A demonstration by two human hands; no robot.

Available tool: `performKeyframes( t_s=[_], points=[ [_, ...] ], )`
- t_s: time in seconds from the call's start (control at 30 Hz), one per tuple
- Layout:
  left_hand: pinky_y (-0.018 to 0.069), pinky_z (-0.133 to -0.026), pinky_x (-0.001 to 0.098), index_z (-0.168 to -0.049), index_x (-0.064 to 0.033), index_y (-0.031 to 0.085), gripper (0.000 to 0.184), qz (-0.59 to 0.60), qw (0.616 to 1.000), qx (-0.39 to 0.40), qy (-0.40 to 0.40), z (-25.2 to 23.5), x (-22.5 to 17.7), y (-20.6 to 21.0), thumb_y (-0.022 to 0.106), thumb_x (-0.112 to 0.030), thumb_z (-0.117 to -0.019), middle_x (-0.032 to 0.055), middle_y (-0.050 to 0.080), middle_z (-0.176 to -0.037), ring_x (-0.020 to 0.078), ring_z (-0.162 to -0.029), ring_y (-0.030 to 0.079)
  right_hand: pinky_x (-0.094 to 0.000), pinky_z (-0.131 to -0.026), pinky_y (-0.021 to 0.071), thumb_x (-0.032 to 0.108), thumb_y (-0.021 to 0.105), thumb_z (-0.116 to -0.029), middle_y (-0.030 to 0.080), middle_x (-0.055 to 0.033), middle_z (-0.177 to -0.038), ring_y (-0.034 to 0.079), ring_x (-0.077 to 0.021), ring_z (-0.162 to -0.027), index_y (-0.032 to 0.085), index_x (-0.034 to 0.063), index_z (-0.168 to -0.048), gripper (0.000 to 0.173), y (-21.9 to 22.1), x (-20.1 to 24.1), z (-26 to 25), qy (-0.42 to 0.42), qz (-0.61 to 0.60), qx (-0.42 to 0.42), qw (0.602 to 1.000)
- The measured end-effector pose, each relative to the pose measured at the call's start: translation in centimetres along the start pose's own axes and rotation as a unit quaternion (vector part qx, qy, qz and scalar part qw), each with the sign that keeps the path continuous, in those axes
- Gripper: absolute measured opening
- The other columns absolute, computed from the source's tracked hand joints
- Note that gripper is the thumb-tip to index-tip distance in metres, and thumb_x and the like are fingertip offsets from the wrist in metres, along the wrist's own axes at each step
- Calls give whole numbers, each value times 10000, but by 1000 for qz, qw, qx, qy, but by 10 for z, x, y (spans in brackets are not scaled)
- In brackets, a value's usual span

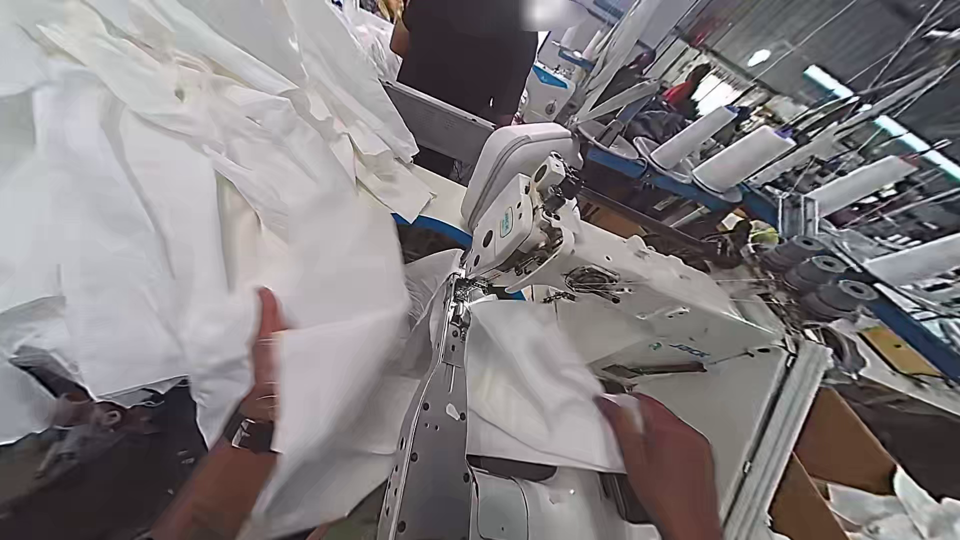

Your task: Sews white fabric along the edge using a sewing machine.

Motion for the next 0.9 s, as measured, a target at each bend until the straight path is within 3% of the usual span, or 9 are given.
performKeyframes(
  t_s=[0.07, 0.13, 0.27, 0.33, 0.43, 0.5, 0.67, 0.77, 0.9],
  points=[
    [556, -834, 197, -1206, -12, 589, 448, 15, 991, 111, -71, -30, 10, 81, 263, -306, -1119, -9, 723, -994, 1, -908, 673, -721, -952, 431, 242, 560, -1021, 654, -415, -1094, 629, -582, -1084, 652, -193, -1118, 455, -11, -67, 0, 201, 21, -25, 979],
    [594, -807, 251, -1136, 3, 623, 193, -94, 967, 237, -19, -54, 13, 117, 490, -82, -1026, 7, 722, -946, 43, -863, 696, -747, -942, 424, 248, 581, -1011, 632, -422, -1148, 611, -605, -1090, 553, -155, -1333, 516, -9, -85, 2, 253, 10, -60, 966],
    [522, -853, 642, -1273, 10, 684, 382, -422, 807, 327, 252, -53, -30, 176, 578, 47, -908, 240, 724, -1123, 423, -1016, 703, -588, -550, 527, 94, 676, -907, 705, -267, -860, 679, -439, -641, 521, -86, -1438, 582, 37, 43, -20, -90, -28, -89, 991],
    [551, -800, 623, -1270, -12, 686, 410, -473, 758, 336, 297, -18, -28, 190, 647, 41, -865, 219, 701, -1242, 432, -1027, 713, -451, -438, 518, 74, 680, -864, 698, -170, -789, 664, -318, -538, 702, -5, -1275, 419, 75, 103, -32, -268, -46, -96, 958],
    [559, -839, 627, -1283, 22, 658, 439, -506, 808, 236, 188, -13, 14, 130, 728, -4, -851, 230, 724, -1128, 440, -984, 719, -523, -531, 552, -11, 633, -871, 722, -196, -806, 719, -369, -655, 760, -9, -961, 155, 91, 103, -69, -273, -114, -84, 952],
    [489, -840, 680, -1052, 95, 701, 200, -552, 799, 227, 69, -17, 27, 73, 689, -44, -909, 299, 707, -910, 509, -903, 689, -531, -600, 555, -6, 590, -868, 722, -187, -786, 719, -357, -690, 737, -43, -928, 164, 94, 85, -87, -219, -181, -88, 955],
    [480, -523, 397, -776, 36, 685, 201, -273, 721, 609, 188, 64, -40, 86, 637, -76, -936, 131, 622, -622, 230, -543, 614, -608, -888, 522, 106, 521, -1037, 718, -322, -1030, 711, -469, -973, 667, -113, -1231, 328, 120, 79, -94, -25, -126, 72, 989],
    [568, -664, 314, -970, 19, 762, 179, -219, 769, 535, 271, 24, -24, 146, 681, -136, -930, 129, 726, -811, 168, -700, 685, -439, -1061, 459, 211, 425, -1107, 652, -245, -1313, 639, -307, -1217, 519, -29, -1453, 432, 139, 94, -99, 42, -105, 245, 963],
    [474, -1079, 498, -1403, 70, 516, 511, -319, 871, 330, 177, -27, 55, 171, 611, -208, -984, 275, 544, -1425, 367, -1295, 576, -376, -837, 558, 102, 609, -956, 688, -246, -1118, 686, -222, -932, 433, -99, -1465, 575, 117, 19, -92, 10, -318, 60, 946]
  ],
)
Point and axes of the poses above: each hand's wrist, its own z-axis away from the middle knuckle, its own y-axis out of the palm, x = y × z, the point moved 5 cm from there along -z, towards the middle knuckle
